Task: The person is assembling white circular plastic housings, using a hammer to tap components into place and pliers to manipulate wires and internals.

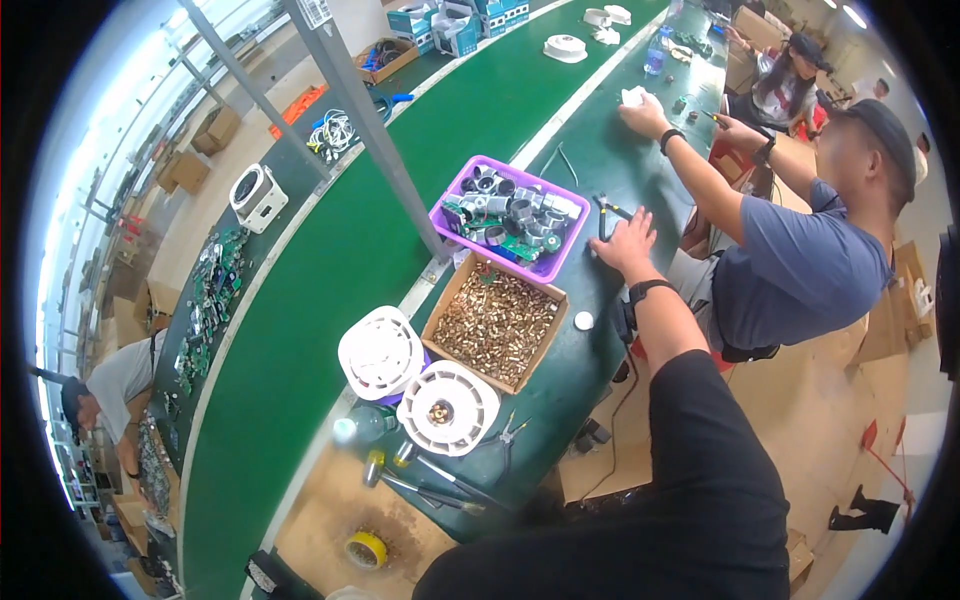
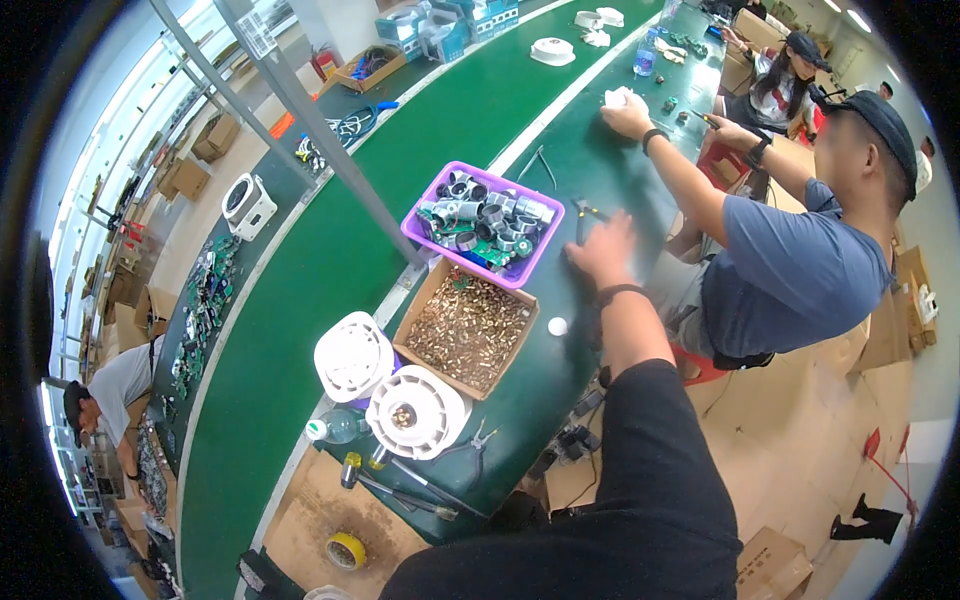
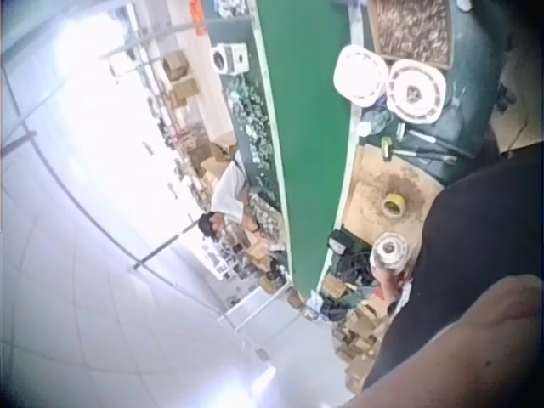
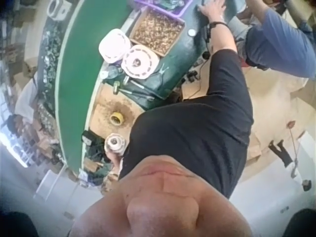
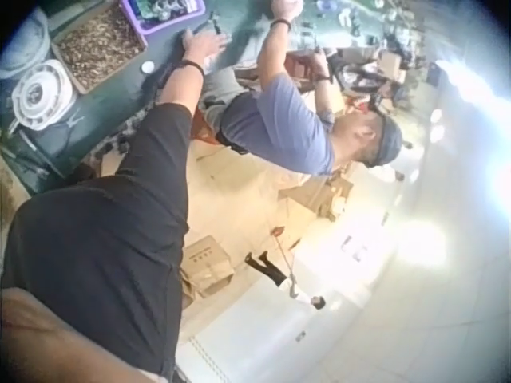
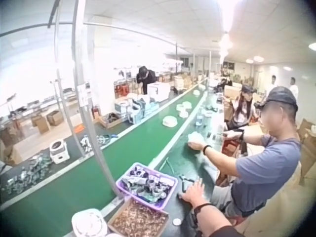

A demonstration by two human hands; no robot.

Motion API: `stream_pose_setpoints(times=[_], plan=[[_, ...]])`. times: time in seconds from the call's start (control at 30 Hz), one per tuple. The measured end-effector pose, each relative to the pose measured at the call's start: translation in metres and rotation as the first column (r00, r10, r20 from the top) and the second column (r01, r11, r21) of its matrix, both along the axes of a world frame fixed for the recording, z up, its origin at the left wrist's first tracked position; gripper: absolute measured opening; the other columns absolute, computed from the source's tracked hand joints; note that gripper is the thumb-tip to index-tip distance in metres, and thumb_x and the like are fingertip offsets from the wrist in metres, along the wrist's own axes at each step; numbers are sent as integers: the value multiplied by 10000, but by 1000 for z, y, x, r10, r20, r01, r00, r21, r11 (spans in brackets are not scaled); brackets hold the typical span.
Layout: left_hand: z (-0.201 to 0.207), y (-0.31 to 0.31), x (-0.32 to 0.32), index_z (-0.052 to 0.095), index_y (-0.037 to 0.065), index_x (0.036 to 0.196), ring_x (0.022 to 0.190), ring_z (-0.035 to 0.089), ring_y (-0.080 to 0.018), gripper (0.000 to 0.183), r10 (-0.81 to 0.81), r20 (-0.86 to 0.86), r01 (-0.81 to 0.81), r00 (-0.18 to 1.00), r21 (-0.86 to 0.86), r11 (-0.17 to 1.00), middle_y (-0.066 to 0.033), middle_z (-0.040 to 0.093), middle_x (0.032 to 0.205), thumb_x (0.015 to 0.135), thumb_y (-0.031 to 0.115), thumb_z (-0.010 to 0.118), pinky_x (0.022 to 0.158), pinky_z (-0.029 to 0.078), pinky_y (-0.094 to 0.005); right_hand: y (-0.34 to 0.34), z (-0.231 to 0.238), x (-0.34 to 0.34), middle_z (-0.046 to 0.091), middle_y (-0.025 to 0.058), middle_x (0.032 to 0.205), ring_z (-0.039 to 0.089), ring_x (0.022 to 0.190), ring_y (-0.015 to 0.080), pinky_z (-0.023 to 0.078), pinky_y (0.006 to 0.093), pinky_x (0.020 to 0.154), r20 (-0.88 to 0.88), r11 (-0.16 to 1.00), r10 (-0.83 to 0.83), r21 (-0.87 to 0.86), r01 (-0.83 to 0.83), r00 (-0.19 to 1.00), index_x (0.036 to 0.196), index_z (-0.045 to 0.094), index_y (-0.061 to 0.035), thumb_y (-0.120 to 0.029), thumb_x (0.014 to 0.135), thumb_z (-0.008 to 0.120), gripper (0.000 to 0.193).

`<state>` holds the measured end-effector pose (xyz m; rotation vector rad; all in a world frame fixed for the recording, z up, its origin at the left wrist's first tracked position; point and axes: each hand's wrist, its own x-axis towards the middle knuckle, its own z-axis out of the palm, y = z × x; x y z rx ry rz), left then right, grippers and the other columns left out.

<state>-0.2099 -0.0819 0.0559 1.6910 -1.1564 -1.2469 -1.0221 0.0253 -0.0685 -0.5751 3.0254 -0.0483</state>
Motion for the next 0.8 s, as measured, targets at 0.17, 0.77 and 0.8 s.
stream_pose_setpoints(times=[0.17, 0.77, 0.8], plan=[[-8, -12, -5, 522, -16, 1291, 1052, 610, -236, 437, -24, -62, 20, 998, -65, 998, -134, 609, 1189, 974, 284, 530, 893, 507, -364, 6, 2, -7, 352, 236, 1445, 371, 1344, 398, 359, 551, 1059, 245, 975, -115, -156, 157, 963, 1346, 394, -33, -575, 680, 798, 949], [69, 63, 83, 501, -4, 1296, 1026, 622, -199, 437, 128, -126, -137, 984, -68, 988, -111, 606, 1164, 967, 281, 534, 870, 517, -349, 71, 142, 324, 621, 177, 1071, 624, 1004, 362, 492, 486, 901, 427, 417, 862, -289, 862, -274, 1144, 526, -11, -462, 979, 395, 498], [51, 60, 115, 507, -7, 1279, 1010, 620, -188, 419, 92, -132, -107, 987, -110, 988, -104, 609, 1147, 959, 260, 548, 865, 511, -340, 68, 159, 361, 617, 201, 1087, 626, 1014, 377, 494, 502, 899, 448, 469, 836, -283, 837, -317, 1170, 503, -10, -527, 976, 373, 568]])
